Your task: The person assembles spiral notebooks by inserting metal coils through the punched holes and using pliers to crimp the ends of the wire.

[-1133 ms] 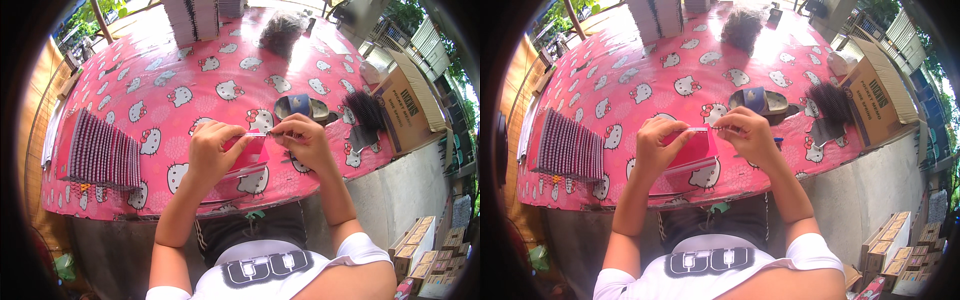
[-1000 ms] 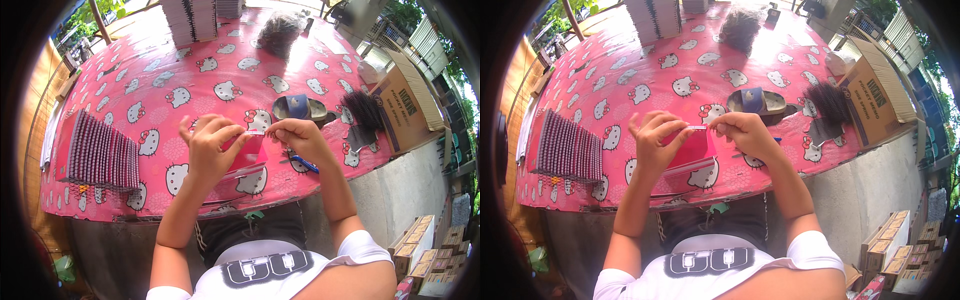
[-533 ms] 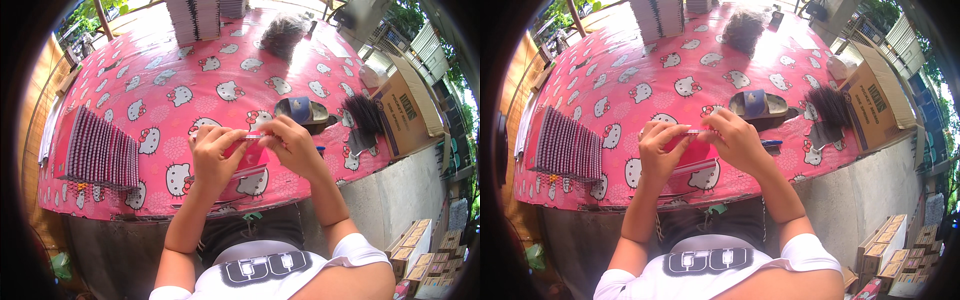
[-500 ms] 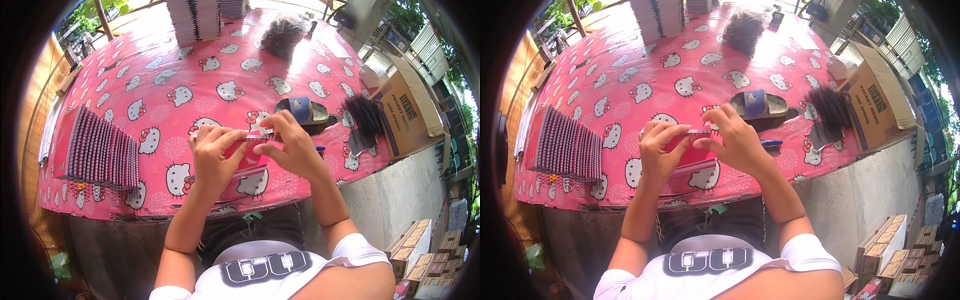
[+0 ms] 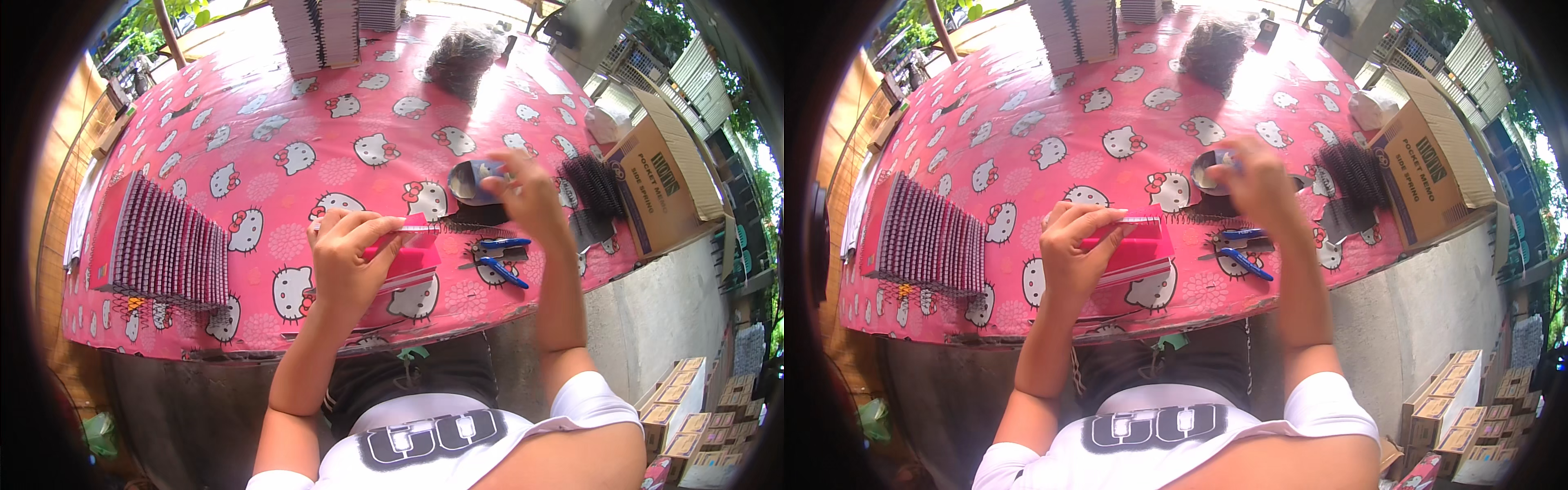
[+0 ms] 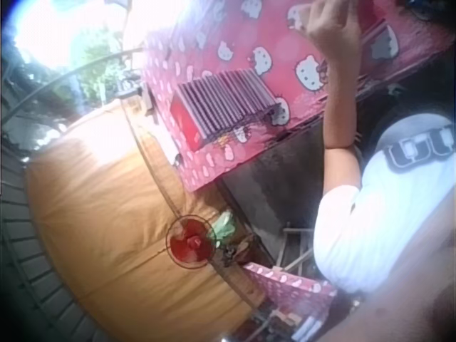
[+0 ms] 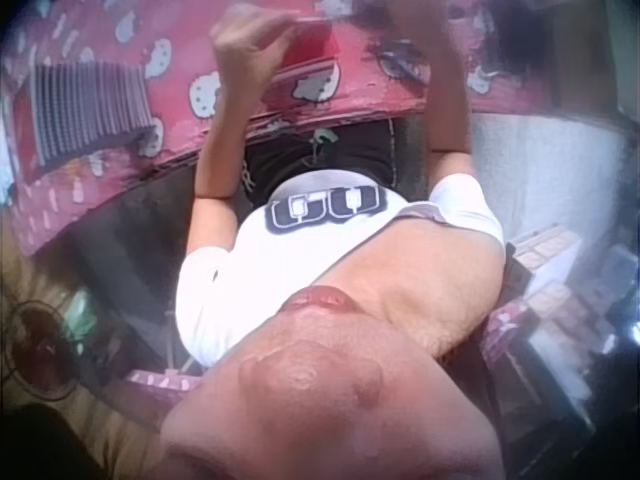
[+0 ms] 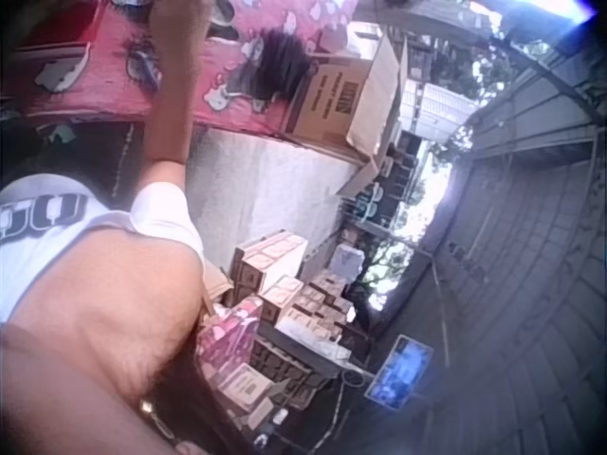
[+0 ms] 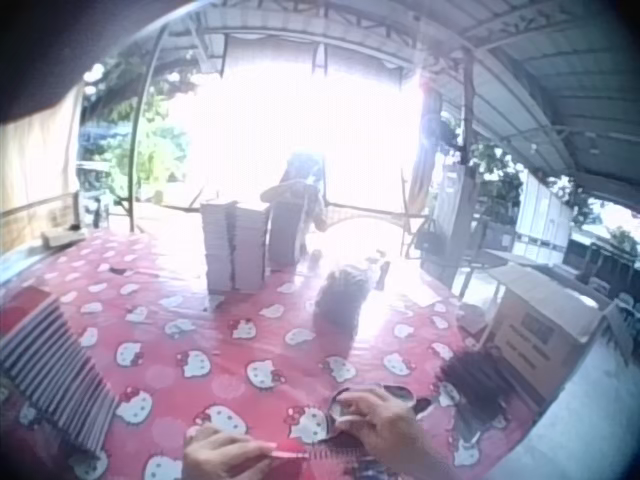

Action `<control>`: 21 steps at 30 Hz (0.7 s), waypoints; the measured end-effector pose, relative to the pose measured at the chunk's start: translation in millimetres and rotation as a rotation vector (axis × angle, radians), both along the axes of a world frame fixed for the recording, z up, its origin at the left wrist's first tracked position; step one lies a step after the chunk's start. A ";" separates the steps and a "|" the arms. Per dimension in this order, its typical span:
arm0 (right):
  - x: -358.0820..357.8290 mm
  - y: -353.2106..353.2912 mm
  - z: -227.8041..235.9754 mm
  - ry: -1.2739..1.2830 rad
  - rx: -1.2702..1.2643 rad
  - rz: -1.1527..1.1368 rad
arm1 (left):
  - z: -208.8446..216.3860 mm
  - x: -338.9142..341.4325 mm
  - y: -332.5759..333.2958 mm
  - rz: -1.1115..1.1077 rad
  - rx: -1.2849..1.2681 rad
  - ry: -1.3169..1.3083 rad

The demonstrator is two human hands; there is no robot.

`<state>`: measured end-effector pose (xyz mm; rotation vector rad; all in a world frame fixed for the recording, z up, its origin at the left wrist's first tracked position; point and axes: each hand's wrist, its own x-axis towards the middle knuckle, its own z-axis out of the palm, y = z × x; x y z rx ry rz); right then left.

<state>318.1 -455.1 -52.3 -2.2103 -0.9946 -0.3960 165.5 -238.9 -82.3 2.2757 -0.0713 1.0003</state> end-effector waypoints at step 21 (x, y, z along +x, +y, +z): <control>27.6 -16.8 -42.6 0.600 0.445 0.471 | -2.0 11.0 -13.5 -0.050 -0.089 0.077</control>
